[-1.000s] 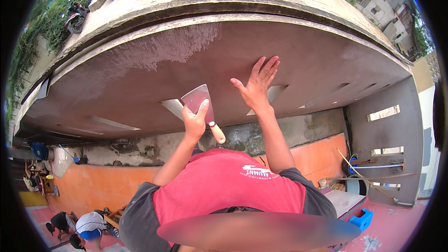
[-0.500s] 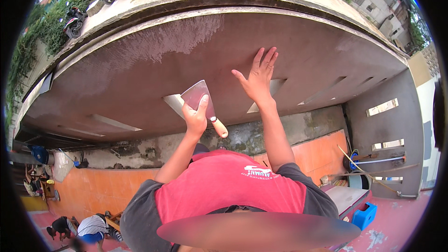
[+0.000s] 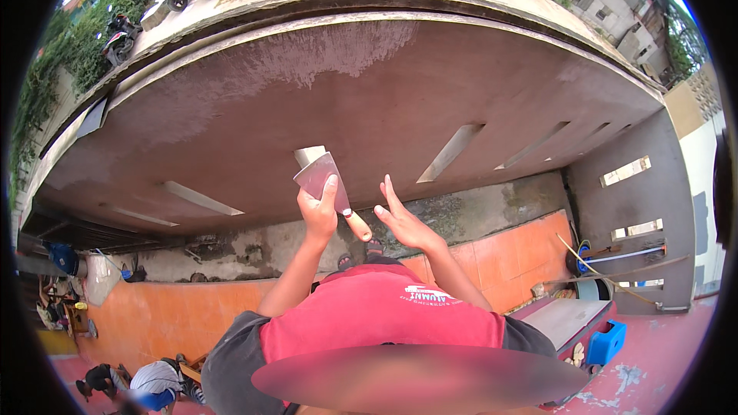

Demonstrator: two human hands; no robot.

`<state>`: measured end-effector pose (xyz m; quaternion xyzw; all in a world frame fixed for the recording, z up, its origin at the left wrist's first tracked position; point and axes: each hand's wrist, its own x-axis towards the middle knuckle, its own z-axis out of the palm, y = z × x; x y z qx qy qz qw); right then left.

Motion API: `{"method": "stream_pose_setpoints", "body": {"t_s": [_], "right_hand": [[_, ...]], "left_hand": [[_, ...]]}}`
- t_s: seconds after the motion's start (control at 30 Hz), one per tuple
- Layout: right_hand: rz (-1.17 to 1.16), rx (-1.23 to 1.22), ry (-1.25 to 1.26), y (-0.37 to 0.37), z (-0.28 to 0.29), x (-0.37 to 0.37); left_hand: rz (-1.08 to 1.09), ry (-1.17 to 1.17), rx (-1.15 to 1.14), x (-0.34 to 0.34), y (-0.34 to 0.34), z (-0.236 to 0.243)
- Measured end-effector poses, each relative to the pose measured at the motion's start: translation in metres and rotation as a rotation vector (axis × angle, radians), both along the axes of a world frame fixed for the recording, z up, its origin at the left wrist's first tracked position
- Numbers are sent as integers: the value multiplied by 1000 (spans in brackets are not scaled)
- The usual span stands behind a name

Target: The person uses a metal trowel to smooth a reddish-brown plastered ceiling surface, then switches to a sanding block to sand the same area. The person works overhead, moving the tools across the ceiling in repeated strokes.

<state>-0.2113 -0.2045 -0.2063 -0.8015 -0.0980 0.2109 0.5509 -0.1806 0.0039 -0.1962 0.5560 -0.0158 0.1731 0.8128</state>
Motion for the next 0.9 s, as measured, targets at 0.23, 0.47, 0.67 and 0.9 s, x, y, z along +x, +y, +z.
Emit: {"method": "stream_pose_setpoints", "body": {"t_s": [0.23,0.47,0.67,0.9], "right_hand": [[110,-25,-113,26,2,-24],[222,161,60,35,19,-49],[212,139,23,20,22,-57],[94,122,64,-60,35,-87]], "left_hand": [[-86,59,50,-28,17,-26],[-88,39,88,-41,11,-15],[-95,18,87,-50,-17,-6],[-224,28,27,-68,-102,0]]}}
